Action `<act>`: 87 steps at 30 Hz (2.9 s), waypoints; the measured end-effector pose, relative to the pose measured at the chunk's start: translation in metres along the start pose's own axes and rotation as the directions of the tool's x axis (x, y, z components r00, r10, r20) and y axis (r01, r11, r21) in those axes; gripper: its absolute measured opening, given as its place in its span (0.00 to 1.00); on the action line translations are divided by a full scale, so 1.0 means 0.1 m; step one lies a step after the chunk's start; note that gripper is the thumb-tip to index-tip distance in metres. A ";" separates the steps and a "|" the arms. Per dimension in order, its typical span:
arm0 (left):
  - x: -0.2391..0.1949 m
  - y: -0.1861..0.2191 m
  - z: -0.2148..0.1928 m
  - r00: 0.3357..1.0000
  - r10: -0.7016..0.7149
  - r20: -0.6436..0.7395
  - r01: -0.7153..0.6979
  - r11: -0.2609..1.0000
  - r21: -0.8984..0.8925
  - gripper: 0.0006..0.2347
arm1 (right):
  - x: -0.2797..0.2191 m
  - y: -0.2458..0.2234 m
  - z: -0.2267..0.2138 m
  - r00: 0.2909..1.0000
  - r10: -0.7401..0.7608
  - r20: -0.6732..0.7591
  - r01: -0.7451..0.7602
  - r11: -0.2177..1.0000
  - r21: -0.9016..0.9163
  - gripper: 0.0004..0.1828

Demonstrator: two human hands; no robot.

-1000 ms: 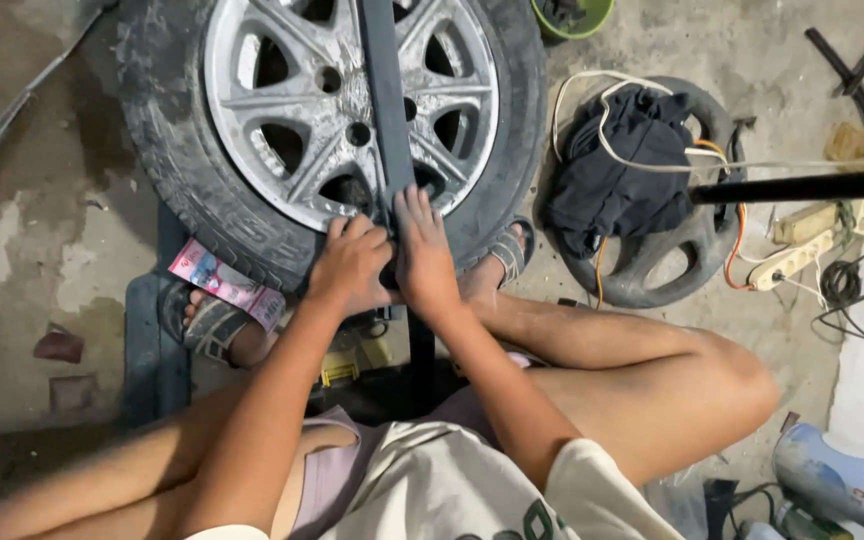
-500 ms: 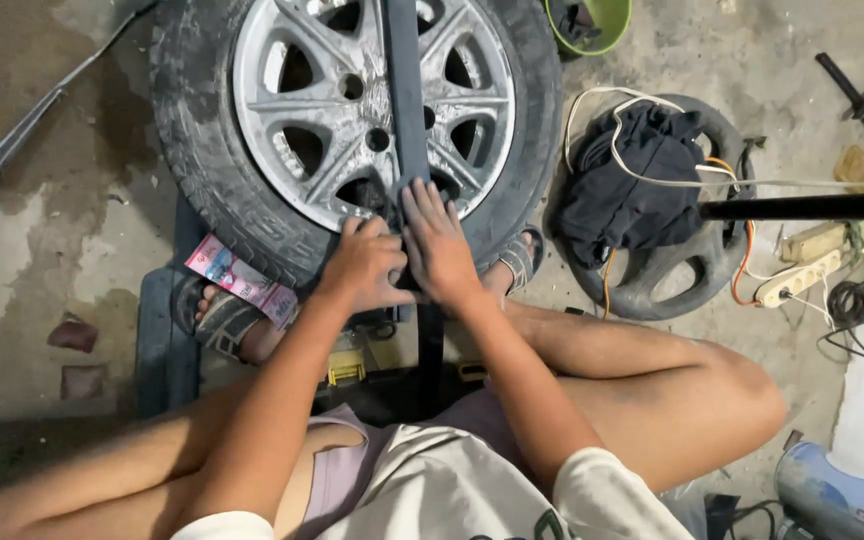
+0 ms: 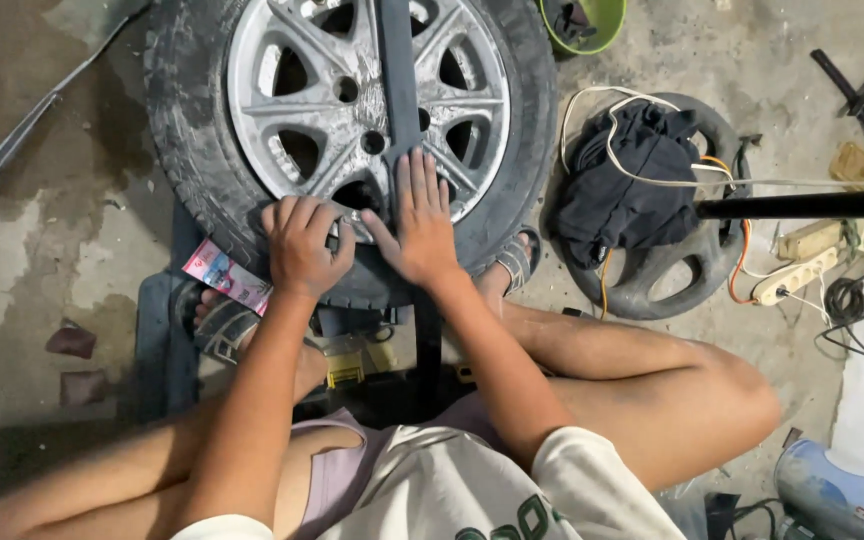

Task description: The person manually sands the surface of a car wheel rim with sandpaper to prepare it for finishing.

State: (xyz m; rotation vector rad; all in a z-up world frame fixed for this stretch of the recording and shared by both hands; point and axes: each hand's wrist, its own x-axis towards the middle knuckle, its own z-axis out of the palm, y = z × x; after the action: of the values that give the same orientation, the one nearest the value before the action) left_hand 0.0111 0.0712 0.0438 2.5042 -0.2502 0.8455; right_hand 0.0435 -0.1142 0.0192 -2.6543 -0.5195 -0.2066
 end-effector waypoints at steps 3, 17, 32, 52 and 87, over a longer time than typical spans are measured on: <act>-0.09 -0.09 0.15 0.994 -0.108 0.006 0.107 0.992 0.061 0.05 | -0.49 -0.27 -0.33 0.994 -0.028 0.104 0.034 0.998 -0.056 0.58; 0.02 -0.01 0.08 0.990 -0.135 0.045 0.130 0.986 0.101 0.04 | -0.54 -0.42 -0.29 0.993 -0.016 0.115 0.027 0.995 -0.099 0.56; -0.04 -0.10 0.17 0.988 -0.154 -0.005 0.154 0.987 0.036 0.07 | -0.32 -0.24 -0.21 0.994 -0.034 0.107 0.044 0.995 -0.091 0.56; 0.28 0.81 0.66 0.767 -0.067 0.638 0.245 0.950 -0.194 0.35 | -0.04 -0.18 -0.30 0.997 -0.030 -0.077 0.036 0.996 0.077 0.33; -1.91 0.91 0.69 0.269 -0.190 0.944 0.546 0.838 0.014 0.11 | -0.66 -0.01 -0.33 0.962 -0.037 0.271 0.064 0.994 -0.089 0.48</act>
State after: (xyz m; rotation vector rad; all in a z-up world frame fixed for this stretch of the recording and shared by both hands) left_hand -0.1334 -0.0385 -0.0852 2.2461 -0.1006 -0.8781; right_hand -0.0198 -0.1493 0.0346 -2.7825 -0.6794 0.1201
